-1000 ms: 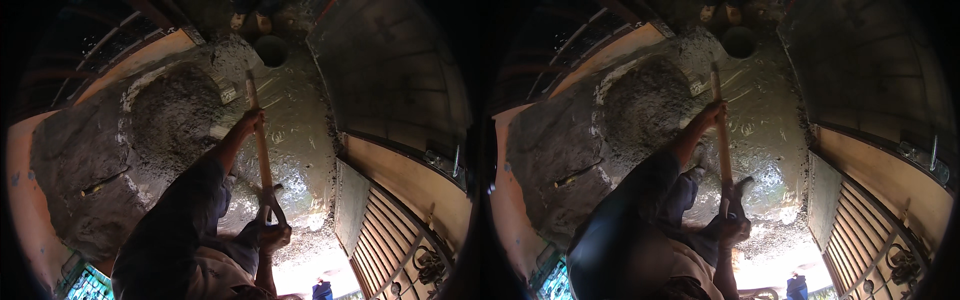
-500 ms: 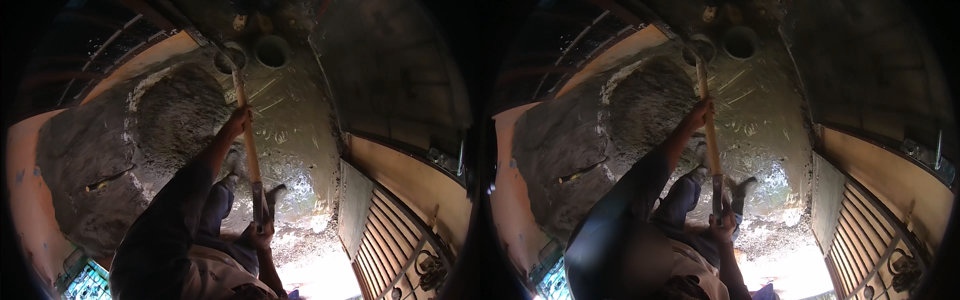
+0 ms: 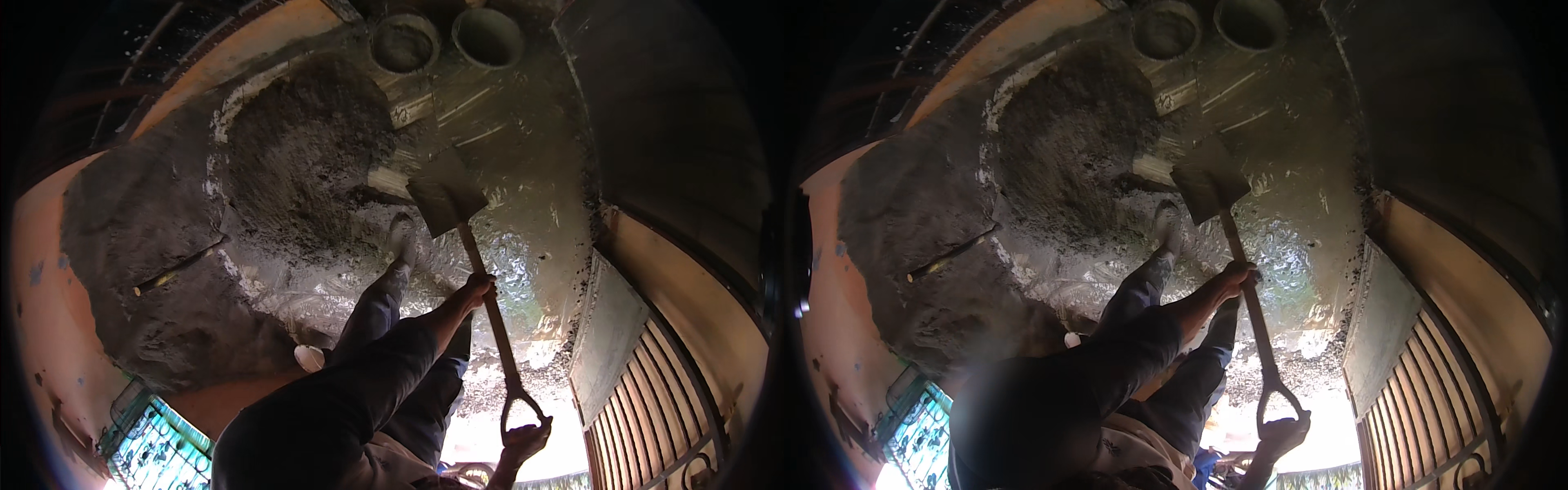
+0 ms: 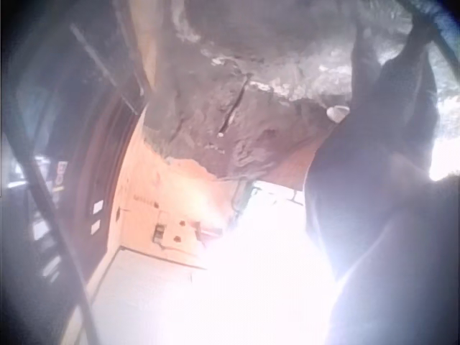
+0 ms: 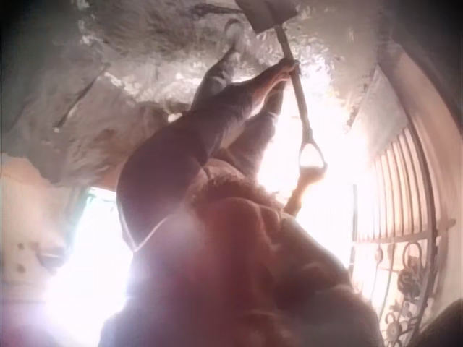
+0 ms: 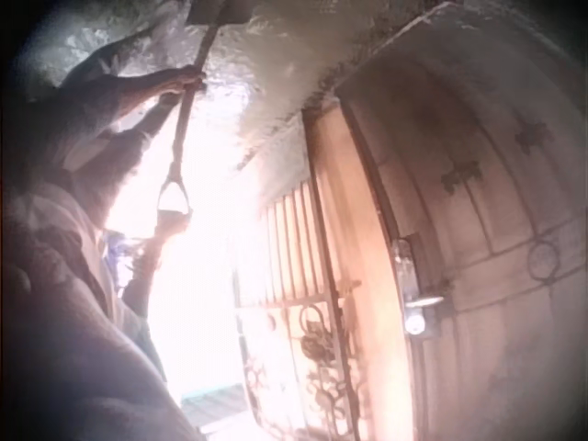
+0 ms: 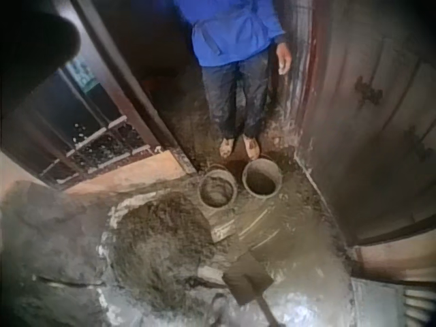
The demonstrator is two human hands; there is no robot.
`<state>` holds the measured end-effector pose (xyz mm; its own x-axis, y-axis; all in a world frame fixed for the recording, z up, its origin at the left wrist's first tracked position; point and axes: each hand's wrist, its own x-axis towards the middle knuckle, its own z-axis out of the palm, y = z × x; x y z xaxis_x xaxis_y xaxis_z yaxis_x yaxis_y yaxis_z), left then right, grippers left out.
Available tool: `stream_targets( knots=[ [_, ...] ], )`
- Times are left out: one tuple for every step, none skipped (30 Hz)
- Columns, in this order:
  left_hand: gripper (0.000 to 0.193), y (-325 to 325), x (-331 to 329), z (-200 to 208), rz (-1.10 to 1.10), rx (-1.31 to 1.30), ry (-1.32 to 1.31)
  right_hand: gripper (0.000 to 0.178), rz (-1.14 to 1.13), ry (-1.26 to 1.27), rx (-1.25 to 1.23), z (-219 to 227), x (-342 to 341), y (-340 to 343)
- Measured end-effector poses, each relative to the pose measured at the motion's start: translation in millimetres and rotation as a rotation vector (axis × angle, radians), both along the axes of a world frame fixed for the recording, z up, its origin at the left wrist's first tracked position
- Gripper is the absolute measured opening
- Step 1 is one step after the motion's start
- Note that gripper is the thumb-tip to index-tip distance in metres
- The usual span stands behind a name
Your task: The person pours water from a bucket onto a pile of dry cement and then uses a hoe to mix the materials together on the floor. Another person assists by carrying away buckets filled with the mixed concrete.
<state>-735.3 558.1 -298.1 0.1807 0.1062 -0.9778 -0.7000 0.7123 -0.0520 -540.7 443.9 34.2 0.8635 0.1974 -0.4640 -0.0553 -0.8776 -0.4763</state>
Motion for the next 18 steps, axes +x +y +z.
stream_targets(
  knots=[
    [0.009, -3.4, 2.6, -15.6, 0.010, 0.009, 0.000, 0.039, -0.016, 0.026, -0.027, -7.0, 0.6, 18.0],
    [0.009, -4.7, -0.5, -26.6, 0.030, 0.046, 0.035, 0.040, -0.052, 0.052, -0.055, -14.3, -2.0, 31.9],
    [0.008, -0.4, -12.5, -39.2, 0.060, 0.084, 0.080, 0.045, -0.082, 0.065, -0.068, -24.2, -18.5, 53.1],
    [0.007, 1.3, -42.3, -63.7, 0.058, 0.205, 0.151, 0.044, -0.054, 0.202, -0.032, -41.5, -33.6, 71.3],
    [0.006, -1.0, -89.0, -89.7, 0.065, 0.324, 0.244, 0.043, -0.014, 0.356, -0.001, -63.6, -46.0, 85.2],
    [0.005, 18.2, -118.0, -93.0, 0.306, 0.371, 0.080, 0.037, 0.280, 0.193, 0.061, -109.7, -35.9, 64.1],
    [0.006, 41.6, -152.3, -89.8, 0.354, 0.297, -0.026, 0.034, 0.627, -0.012, 0.150, -138.1, -47.5, 67.2],
    [0.009, 51.3, -201.9, -109.5, 0.278, 0.321, 0.013, 0.032, 0.979, -0.246, 0.275, -165.7, -69.3, 86.2],
    [0.010, 73.0, -205.2, -102.6, 0.153, 0.200, 0.124, 0.032, 1.013, -0.274, 0.230, -177.0, -75.0, 82.6],
    [0.009, 82.0, -209.6, -97.5, 0.163, 0.156, 0.199, 0.033, 1.063, -0.278, 0.206, -185.4, -86.1, 86.7],
    [0.009, 82.9, -215.7, -99.3, 0.185, 0.171, 0.176, 0.034, 1.019, -0.214, 0.196, -191.4, -89.5, 95.2],
    [0.009, 71.2, -223.5, -102.8, 0.212, 0.176, 0.159, 0.035, 0.850, -0.034, 0.141, -189.8, -90.5, 95.3],
    [0.009, 61.7, -226.2, -106.0, 0.237, 0.183, 0.141, 0.037, 0.583, 0.174, 0.086, -190.7, -86.4, 102.4],
    [0.010, 49.5, -215.6, -106.8, 0.235, 0.115, 0.220, 0.038, 0.348, 0.308, 0.031, -186.8, -81.8, 102.6],
    [0.011, 43.3, -194.3, -99.5, 0.191, 0.089, 0.293, 0.040, 0.138, 0.374, -0.004, -180.3, -72.1, 96.2],
    [0.012, 33.8, -176.0, -87.3, 0.151, 0.064, 0.377, 0.042, 0.007, 0.404, -0.029, -172.7, -61.7, 85.5],
    [0.016, 14.4, -171.7, -87.7, 0.112, 0.033, 0.495, 0.044, -0.068, 0.445, -0.060, -164.1, -58.9, 82.7],
    [0.022, -5.5, -168.2, -90.7, 0.071, 0.002, 0.603, 0.043, -0.096, 0.481, -0.090, -161.9, -54.7, 73.6]
  ],
)
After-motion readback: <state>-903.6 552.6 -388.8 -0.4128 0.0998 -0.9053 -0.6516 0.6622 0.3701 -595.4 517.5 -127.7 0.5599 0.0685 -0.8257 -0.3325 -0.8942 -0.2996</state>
